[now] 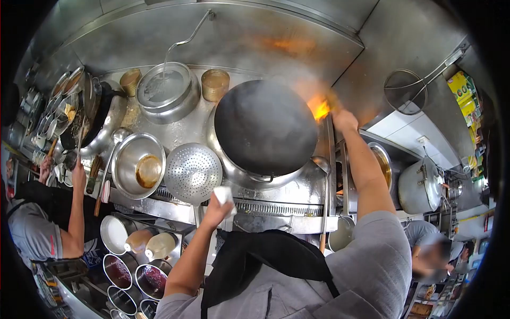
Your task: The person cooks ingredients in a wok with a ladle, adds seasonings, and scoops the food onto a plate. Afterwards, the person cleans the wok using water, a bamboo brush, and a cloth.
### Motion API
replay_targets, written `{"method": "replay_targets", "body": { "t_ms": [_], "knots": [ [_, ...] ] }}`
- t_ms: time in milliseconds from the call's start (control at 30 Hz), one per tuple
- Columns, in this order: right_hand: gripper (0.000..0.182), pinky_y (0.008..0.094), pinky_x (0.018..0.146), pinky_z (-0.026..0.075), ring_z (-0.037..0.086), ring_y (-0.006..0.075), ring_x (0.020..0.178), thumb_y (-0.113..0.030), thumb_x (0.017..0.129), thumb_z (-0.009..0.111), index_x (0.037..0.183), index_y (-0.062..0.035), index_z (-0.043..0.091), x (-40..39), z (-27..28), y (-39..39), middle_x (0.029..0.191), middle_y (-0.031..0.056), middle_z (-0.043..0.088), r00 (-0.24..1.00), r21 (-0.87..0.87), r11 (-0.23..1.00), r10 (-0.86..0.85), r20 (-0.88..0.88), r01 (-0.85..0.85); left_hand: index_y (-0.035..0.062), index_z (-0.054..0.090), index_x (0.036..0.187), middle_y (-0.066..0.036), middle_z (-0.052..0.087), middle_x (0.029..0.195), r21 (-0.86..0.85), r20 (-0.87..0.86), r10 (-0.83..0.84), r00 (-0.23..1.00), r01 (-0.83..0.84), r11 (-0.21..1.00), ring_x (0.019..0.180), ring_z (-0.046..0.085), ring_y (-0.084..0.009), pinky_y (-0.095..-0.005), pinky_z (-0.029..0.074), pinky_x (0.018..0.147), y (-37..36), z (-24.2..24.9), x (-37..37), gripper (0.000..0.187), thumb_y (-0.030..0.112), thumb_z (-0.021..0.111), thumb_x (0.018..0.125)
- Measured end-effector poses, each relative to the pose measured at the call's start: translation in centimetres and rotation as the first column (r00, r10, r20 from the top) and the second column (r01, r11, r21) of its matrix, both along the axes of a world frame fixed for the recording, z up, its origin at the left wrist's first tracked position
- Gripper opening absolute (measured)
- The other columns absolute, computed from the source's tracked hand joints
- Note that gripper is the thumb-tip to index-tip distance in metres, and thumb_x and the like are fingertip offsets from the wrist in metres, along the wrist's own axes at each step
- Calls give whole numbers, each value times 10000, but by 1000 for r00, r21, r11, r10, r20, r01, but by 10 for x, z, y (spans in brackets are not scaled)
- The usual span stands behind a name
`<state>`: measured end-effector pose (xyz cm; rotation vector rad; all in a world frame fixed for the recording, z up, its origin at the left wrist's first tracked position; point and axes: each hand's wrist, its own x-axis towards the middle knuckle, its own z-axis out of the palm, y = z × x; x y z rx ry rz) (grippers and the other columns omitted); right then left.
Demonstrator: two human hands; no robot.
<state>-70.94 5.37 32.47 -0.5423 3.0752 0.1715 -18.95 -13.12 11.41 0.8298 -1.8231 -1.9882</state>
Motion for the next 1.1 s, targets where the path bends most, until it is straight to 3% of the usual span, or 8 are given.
{"method": "replay_targets", "body": {
  "t_ms": [67,200,333,467,633,833,900,1100],
  "knots": [
    [549,445,835,557,682,286,905,-474,989,484,1447,-185,394,26,45,7,1085,117,686,938,-700,626,-195,287,344,8,470,1271,-202,587,1138,-107,111,-72,991,84,991,1045,583,-332,-428,472,934,-6,-15,26,586,182,731,775],
    [537,464,764,551,640,301,901,-464,1016,459,1476,-196,383,64,-38,71,1084,118,644,975,-931,303,22,220,203,30,535,1238,-264,582,1152,-409,594,-16,804,320,855,1039,569,-441,-496,472,916,16,-33,49,582,196,766,731],
    [667,415,1106,350,460,275,1315,-525,998,442,1424,-11,448,213,-147,149,1424,159,498,881,-647,674,-10,473,355,79,520,1306,-239,615,1108,-546,553,131,823,239,803,1058,577,-428,-504,471,905,31,-52,53,680,212,809,706],
    [593,350,868,508,618,206,1026,-377,961,634,1393,0,481,319,-224,191,1174,140,635,581,-530,424,13,814,734,91,475,1359,-201,652,1066,-451,579,108,808,207,869,1062,575,-429,-497,453,924,38,-24,52,765,232,824,693],
    [656,467,803,526,630,300,1039,-599,995,403,1445,-122,411,318,-207,230,1226,146,625,66,-186,470,259,963,863,20,358,1447,-291,536,1249,-718,318,278,906,39,695,1126,529,-441,-527,412,967,66,-5,58,858,177,807,732],
    [675,452,813,538,682,260,934,-400,893,622,1438,-46,438,326,-255,291,1131,173,696,211,-78,995,64,975,56,-36,523,1200,-199,591,1156,-494,400,297,867,-69,867,1108,579,-334,-408,477,934,150,-4,118,444,75,703,809],
    [649,429,878,535,679,306,1026,-360,916,548,1467,-53,393,342,-336,300,1165,180,690,490,-107,956,233,840,-272,-42,542,1204,-190,630,1129,-289,552,245,797,-93,953,1070,611,-321,-411,502,909,180,-38,135,457,107,712,806],
    [611,447,1062,420,531,335,1274,-375,921,449,1467,-106,407,350,-423,249,1401,170,538,375,211,922,-80,923,-323,-15,585,1219,-198,657,1184,6,791,-96,604,149,989,1083,651,-319,-389,508,945,230,-143,191,528,241,754,789]
  ]
}}
